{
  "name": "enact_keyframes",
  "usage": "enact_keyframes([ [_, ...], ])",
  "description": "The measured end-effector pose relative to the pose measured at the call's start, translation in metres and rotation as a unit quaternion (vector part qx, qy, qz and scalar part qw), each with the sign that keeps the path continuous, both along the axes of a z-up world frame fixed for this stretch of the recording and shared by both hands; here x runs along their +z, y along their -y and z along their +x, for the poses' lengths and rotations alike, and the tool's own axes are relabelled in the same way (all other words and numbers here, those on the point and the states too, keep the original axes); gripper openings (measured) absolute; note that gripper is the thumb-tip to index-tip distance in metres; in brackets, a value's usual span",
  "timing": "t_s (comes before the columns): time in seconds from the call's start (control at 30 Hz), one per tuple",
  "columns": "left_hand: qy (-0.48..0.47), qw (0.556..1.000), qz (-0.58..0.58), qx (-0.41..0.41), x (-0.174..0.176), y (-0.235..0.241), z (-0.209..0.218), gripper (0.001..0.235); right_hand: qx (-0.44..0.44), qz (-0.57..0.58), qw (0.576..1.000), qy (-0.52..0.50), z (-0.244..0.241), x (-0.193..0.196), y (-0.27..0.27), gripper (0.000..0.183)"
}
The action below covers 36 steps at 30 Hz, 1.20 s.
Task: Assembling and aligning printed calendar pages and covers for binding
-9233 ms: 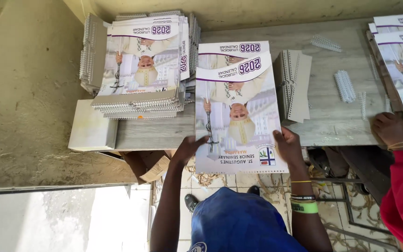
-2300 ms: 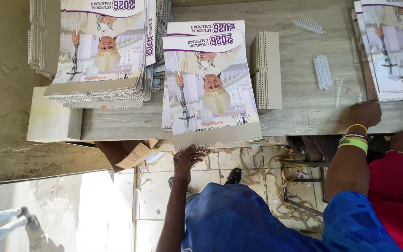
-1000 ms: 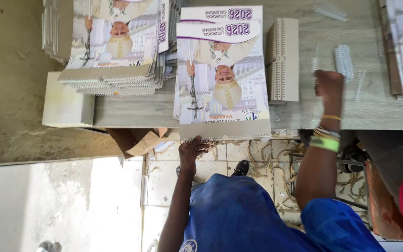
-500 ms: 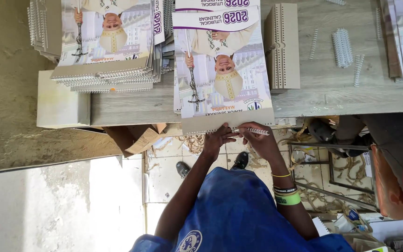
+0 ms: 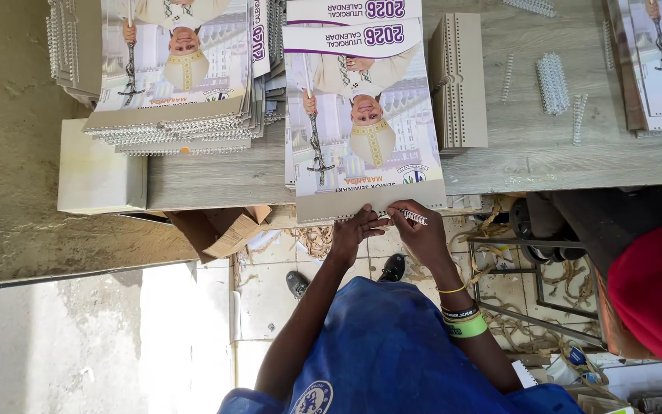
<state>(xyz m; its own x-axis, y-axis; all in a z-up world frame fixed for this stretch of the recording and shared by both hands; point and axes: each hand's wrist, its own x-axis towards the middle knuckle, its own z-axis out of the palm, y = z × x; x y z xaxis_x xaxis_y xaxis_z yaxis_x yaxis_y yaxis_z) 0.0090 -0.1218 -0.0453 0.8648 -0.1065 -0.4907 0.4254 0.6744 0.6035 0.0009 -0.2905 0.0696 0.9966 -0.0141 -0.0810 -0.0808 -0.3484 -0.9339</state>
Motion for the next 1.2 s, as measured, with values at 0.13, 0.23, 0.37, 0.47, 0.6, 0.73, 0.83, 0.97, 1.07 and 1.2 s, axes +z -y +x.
enact_keyframes([
  [0.13, -0.008, 1.0, 0.008, 0.007, 0.004, -0.001, 0.0, 0.032, 0.008, 0.073, 0.997, 0.012, -0.001, -0.002, -0.005, 0.009],
  [0.23, -0.006, 1.0, 0.017, 0.01, 0.019, -0.001, -0.001, 0.032, 0.01, -0.034, 0.998, 0.046, -0.001, -0.005, 0.002, 0.01],
  [0.37, -0.003, 1.0, 0.019, 0.008, 0.013, -0.001, -0.001, 0.032, 0.004, -0.19, 0.98, 0.056, -0.001, 0.002, -0.004, 0.01],
  [0.47, 0.005, 0.999, 0.045, 0.007, 0.009, 0.001, 0.0, 0.028, 0.002, -0.223, 0.971, 0.081, 0.0, 0.008, -0.012, 0.007],
  [0.6, 0.004, 0.991, 0.134, -0.014, 0.022, 0.005, -0.001, 0.027, -0.116, -0.138, 0.981, 0.068, -0.004, 0.009, -0.001, 0.043],
  [0.73, 0.01, 0.99, 0.139, -0.005, 0.015, 0.006, 0.0, 0.031, -0.059, 0.103, 0.993, 0.009, -0.017, -0.01, 0.009, 0.037],
  [0.83, 0.027, 0.987, 0.16, -0.018, 0.018, 0.002, 0.004, 0.028, -0.032, 0.205, 0.972, -0.108, -0.019, -0.04, -0.013, 0.037],
  [0.97, 0.017, 0.985, 0.172, -0.001, 0.019, 0.004, 0.002, 0.03, -0.139, 0.386, 0.901, -0.144, 0.001, -0.113, -0.014, 0.033],
  [1.07, 0.019, 0.984, 0.177, -0.003, 0.017, 0.005, 0.004, 0.029, -0.142, 0.412, 0.896, -0.086, 0.007, -0.122, -0.014, 0.03],
  [1.2, 0.023, 0.979, 0.2, -0.036, 0.038, 0.006, 0.005, 0.029, -0.163, 0.355, 0.917, -0.079, 0.003, -0.117, 0.001, 0.035],
])
